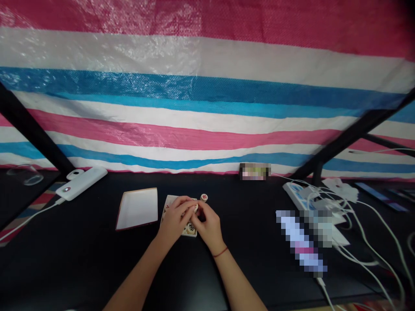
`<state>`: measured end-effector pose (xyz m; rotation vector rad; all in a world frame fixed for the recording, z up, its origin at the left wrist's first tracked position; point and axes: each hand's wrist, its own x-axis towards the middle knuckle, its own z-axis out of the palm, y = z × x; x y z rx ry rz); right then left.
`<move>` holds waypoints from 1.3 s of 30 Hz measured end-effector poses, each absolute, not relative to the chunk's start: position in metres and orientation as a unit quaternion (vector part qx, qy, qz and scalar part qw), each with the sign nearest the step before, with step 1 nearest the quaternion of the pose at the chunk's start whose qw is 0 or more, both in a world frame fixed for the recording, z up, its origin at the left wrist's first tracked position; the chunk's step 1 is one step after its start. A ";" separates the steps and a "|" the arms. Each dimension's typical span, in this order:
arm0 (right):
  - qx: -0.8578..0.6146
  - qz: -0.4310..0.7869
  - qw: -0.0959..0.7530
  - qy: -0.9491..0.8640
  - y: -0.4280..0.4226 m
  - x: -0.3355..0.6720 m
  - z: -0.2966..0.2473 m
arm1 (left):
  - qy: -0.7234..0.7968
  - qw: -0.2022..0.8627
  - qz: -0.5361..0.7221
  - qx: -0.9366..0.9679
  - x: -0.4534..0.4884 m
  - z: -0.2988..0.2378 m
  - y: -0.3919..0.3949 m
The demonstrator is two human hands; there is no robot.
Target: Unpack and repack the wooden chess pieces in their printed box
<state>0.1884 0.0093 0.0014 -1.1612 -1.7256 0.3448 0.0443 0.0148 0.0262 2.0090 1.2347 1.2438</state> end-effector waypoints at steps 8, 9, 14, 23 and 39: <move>-0.480 0.152 0.494 -0.709 0.008 0.187 0.008 | 0.464 0.263 0.414 0.738 0.043 0.031 0.014; -0.483 0.155 0.491 -0.708 0.007 0.186 0.008 | 0.464 0.263 0.414 0.737 0.043 0.031 0.014; -0.520 0.143 0.491 -0.684 0.014 0.198 0.008 | 0.483 0.222 0.438 0.724 0.040 0.027 0.016; -0.665 0.068 0.420 -0.614 0.042 0.265 -0.024 | 0.536 0.163 0.448 0.697 0.034 0.021 0.021; -0.507 0.222 0.497 -0.669 0.017 0.212 0.007 | 0.497 0.186 0.374 0.761 0.041 0.021 0.016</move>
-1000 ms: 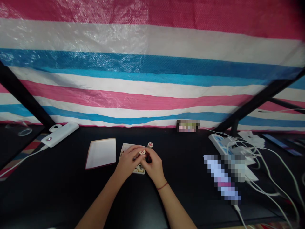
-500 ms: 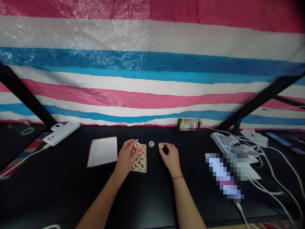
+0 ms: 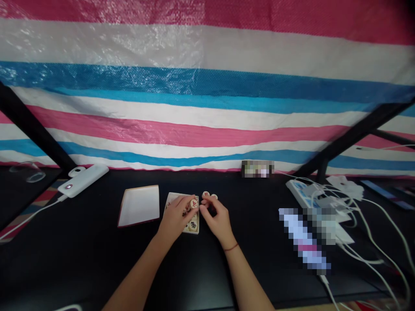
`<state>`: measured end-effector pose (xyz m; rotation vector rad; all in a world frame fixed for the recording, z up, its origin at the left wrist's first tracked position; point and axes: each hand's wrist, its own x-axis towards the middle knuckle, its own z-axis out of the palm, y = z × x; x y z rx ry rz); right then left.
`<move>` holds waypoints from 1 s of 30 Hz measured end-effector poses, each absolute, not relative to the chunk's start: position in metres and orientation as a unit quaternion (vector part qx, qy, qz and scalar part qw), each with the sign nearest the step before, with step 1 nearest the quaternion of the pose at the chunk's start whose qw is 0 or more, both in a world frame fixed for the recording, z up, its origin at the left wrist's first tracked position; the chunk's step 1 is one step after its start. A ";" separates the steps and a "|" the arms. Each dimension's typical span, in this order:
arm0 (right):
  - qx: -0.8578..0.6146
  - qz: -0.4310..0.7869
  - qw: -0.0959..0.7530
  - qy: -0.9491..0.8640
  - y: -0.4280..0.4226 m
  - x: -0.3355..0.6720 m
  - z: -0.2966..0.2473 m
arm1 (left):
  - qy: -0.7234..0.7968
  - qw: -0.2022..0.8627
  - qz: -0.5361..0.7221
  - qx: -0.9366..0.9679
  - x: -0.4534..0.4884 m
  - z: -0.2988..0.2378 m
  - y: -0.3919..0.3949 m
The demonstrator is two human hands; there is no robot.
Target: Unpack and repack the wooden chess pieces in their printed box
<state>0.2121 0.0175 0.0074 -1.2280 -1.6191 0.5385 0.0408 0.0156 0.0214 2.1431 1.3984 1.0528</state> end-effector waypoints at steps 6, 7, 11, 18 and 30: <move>-0.479 0.261 0.488 -0.681 0.010 0.196 0.013 | 0.497 0.136 0.317 0.796 0.044 0.017 0.012; -0.483 0.265 0.486 -0.679 0.011 0.196 0.013 | 0.491 0.127 0.314 0.802 0.045 0.017 0.012; -0.497 0.260 0.479 -0.675 0.012 0.198 0.013 | 0.464 0.112 0.311 0.822 0.047 0.017 0.013; -0.605 0.160 0.526 -0.576 0.030 0.235 -0.002 | 0.555 0.046 0.351 0.753 0.019 0.020 0.028; -0.652 0.118 0.393 -0.638 0.040 0.247 -0.015 | 0.659 0.041 0.264 0.703 0.000 0.006 0.046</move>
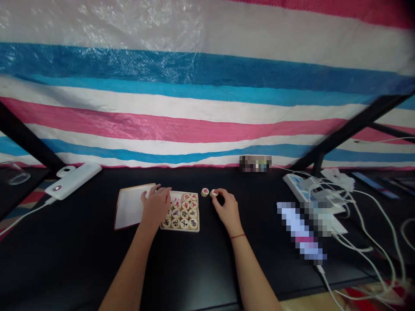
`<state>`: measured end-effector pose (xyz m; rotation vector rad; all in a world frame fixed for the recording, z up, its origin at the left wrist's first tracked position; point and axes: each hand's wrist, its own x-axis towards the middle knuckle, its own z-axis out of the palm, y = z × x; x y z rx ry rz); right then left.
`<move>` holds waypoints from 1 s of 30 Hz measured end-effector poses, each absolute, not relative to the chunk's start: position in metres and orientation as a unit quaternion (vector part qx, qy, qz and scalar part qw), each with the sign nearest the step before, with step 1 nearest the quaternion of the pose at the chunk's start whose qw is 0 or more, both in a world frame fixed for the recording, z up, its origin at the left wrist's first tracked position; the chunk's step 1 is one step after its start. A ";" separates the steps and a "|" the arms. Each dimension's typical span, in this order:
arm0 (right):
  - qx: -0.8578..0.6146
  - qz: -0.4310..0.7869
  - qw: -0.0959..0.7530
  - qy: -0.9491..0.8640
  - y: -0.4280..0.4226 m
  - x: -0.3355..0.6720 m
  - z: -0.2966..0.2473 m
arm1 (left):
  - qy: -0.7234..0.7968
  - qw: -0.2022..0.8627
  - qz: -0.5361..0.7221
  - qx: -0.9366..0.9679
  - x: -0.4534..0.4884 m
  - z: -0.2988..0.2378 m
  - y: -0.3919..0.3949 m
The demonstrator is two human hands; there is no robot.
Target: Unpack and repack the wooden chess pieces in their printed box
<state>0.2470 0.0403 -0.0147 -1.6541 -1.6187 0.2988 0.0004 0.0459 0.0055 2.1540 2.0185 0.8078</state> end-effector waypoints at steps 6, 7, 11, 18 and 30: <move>-0.655 0.100 0.380 -0.646 0.042 0.246 -0.016 | 0.684 0.059 0.244 0.685 -0.001 0.011 0.043; -0.657 0.098 0.378 -0.645 0.042 0.245 -0.017 | 0.688 0.063 0.238 0.682 -0.001 0.012 0.043; -0.663 0.105 0.371 -0.642 0.043 0.246 -0.017 | 0.703 0.075 0.212 0.675 -0.002 0.016 0.041; -0.623 0.068 0.502 -0.596 0.031 0.230 -0.007 | 0.718 -0.003 0.258 0.646 0.009 0.028 0.033; -0.562 0.184 0.411 -0.694 0.021 0.190 -0.002 | 0.657 0.028 0.193 0.728 0.047 0.030 0.025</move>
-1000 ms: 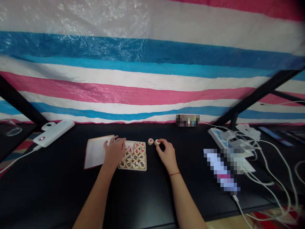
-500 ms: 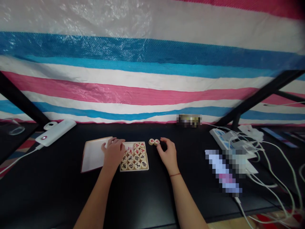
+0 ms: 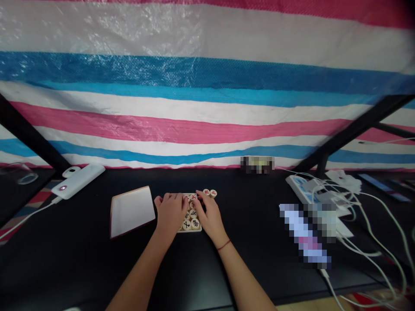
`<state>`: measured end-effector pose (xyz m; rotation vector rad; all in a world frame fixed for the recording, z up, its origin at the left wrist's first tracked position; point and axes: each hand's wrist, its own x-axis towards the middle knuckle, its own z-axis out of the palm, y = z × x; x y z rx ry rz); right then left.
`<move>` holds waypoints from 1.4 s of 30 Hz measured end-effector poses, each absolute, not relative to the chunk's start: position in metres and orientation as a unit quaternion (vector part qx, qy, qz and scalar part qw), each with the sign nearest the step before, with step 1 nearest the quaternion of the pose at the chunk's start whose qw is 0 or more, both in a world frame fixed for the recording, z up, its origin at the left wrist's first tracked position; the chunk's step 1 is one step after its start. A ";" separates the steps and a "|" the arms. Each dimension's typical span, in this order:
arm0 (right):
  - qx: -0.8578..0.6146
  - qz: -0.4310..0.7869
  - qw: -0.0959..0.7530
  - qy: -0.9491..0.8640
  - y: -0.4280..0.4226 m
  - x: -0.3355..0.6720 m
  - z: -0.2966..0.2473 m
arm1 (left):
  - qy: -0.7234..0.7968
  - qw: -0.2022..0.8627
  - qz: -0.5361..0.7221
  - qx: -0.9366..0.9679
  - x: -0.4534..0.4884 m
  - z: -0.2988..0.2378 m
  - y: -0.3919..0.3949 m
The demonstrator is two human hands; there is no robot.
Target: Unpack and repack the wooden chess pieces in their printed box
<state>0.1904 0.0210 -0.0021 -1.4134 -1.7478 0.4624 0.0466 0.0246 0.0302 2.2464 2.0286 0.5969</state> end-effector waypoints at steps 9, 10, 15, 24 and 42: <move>-0.570 0.196 0.400 -0.691 0.021 0.190 -0.001 | 0.649 0.063 0.215 0.727 0.046 0.028 0.029; -0.570 0.197 0.400 -0.690 0.021 0.190 -0.001 | 0.643 0.064 0.224 0.730 0.046 0.026 0.030; -0.570 0.197 0.404 -0.688 0.021 0.190 -0.002 | 0.588 0.095 0.256 0.762 0.043 0.020 0.035; -0.556 0.155 0.443 -0.686 0.022 0.191 -0.006 | 0.536 0.110 0.293 0.784 0.037 0.021 0.038; -0.474 0.101 0.477 -0.733 0.015 0.194 0.002 | 0.474 0.233 0.413 0.742 0.043 0.023 0.022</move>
